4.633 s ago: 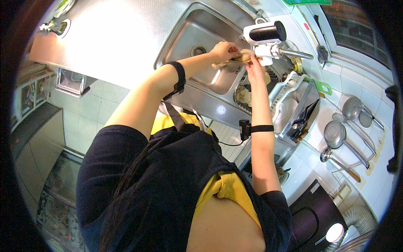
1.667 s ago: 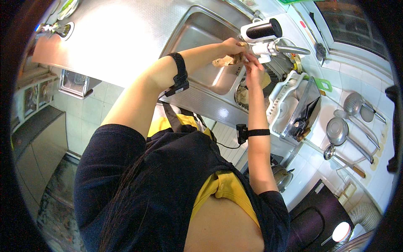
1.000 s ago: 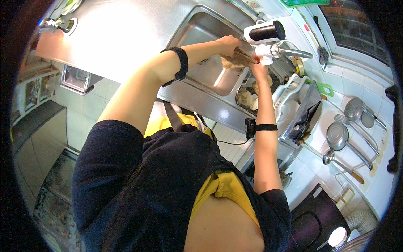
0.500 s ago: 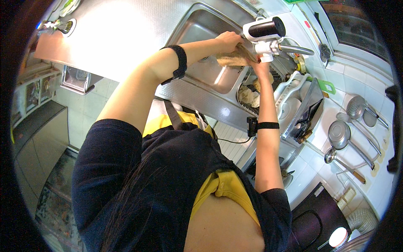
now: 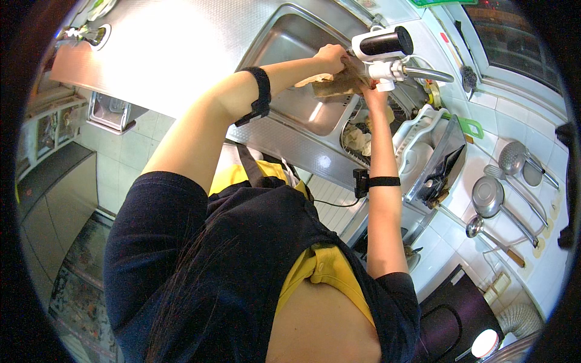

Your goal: The person scrubs the stainless steel sink with a sponge, rinses the sponge under the faucet, and wipes the sink and surrounding countertop with a cloth. The person repeatedly rinses and wrings the cloth, then dries the sink and counter surfaces.

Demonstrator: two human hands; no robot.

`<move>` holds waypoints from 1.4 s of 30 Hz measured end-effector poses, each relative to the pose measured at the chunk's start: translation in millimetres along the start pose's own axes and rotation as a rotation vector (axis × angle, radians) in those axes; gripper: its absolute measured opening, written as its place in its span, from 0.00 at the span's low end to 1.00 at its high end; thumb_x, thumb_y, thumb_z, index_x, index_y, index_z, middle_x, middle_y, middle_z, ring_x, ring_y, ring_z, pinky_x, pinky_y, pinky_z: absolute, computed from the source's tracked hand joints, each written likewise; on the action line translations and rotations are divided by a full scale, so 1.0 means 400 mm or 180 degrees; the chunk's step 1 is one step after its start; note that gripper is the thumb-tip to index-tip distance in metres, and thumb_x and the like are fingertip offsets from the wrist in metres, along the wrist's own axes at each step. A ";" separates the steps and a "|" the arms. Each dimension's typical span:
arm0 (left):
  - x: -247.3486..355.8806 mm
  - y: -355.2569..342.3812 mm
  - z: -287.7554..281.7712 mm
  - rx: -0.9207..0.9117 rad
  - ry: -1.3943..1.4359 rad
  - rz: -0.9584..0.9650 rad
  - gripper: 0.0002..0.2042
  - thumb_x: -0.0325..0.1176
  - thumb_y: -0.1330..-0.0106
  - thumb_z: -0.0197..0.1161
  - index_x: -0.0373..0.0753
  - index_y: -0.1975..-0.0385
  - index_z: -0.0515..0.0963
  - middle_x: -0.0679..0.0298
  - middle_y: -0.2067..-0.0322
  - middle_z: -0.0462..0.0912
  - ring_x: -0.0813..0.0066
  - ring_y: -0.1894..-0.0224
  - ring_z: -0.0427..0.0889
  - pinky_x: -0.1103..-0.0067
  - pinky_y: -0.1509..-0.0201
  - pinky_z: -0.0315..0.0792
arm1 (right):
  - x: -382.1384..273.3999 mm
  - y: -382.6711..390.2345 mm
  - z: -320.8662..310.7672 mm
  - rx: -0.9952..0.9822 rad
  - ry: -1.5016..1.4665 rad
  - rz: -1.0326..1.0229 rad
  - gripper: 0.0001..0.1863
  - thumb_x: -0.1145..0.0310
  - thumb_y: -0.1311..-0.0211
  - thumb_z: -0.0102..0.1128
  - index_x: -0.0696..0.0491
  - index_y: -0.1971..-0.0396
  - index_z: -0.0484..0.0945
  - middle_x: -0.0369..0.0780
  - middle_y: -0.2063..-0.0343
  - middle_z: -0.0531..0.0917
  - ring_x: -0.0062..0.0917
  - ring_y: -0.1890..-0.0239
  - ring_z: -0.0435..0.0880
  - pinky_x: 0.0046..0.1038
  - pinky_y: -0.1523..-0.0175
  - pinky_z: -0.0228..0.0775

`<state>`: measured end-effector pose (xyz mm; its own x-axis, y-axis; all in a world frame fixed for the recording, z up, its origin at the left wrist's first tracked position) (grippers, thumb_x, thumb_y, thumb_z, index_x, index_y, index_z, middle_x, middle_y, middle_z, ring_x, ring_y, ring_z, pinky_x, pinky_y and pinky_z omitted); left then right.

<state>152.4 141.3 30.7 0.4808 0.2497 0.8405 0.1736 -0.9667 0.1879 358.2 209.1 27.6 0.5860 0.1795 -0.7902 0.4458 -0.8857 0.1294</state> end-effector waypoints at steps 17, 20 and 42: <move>0.027 0.032 -0.003 0.0320 0.0600 -0.0881 0.21 0.47 0.56 0.74 0.44 0.62 0.85 0.58 0.66 0.87 0.63 0.62 0.86 0.71 0.53 0.79 | -0.119 0.113 0.075 -0.0444 -0.2537 0.0881 0.27 0.89 0.49 0.62 0.60 0.47 0.69 0.43 0.50 0.76 0.31 0.50 0.79 0.30 0.44 0.75; 0.023 0.024 0.029 0.0315 0.0576 -0.0955 0.20 0.47 0.57 0.75 0.47 0.62 0.86 0.60 0.66 0.87 0.64 0.62 0.86 0.72 0.53 0.79 | -0.120 0.129 0.061 -0.0398 -0.2755 0.1066 0.32 0.92 0.49 0.57 0.60 0.42 0.64 0.45 0.44 0.72 0.34 0.45 0.76 0.33 0.41 0.74; 0.098 0.051 0.092 0.0302 0.1363 -0.1402 0.21 0.33 0.53 0.76 0.41 0.56 0.85 0.61 0.62 0.87 0.75 0.62 0.86 0.78 0.54 0.79 | 0.201 -0.081 -0.149 0.1523 -0.2269 0.1544 0.33 0.82 0.41 0.46 0.53 0.33 0.56 0.44 0.41 0.69 0.25 0.65 0.75 0.29 0.62 0.70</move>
<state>206.4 133.4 48.7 -0.0375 0.5605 0.8273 0.3622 -0.7639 0.5340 431.1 277.5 -4.4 0.0178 -0.4099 -0.9119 -0.1480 -0.9031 0.4031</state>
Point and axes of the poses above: each hand's wrist, its own y-axis away from the middle knuckle, its own z-axis out of the palm, x = y × z, the point moved 4 cm from there along -y, towards the middle knuckle
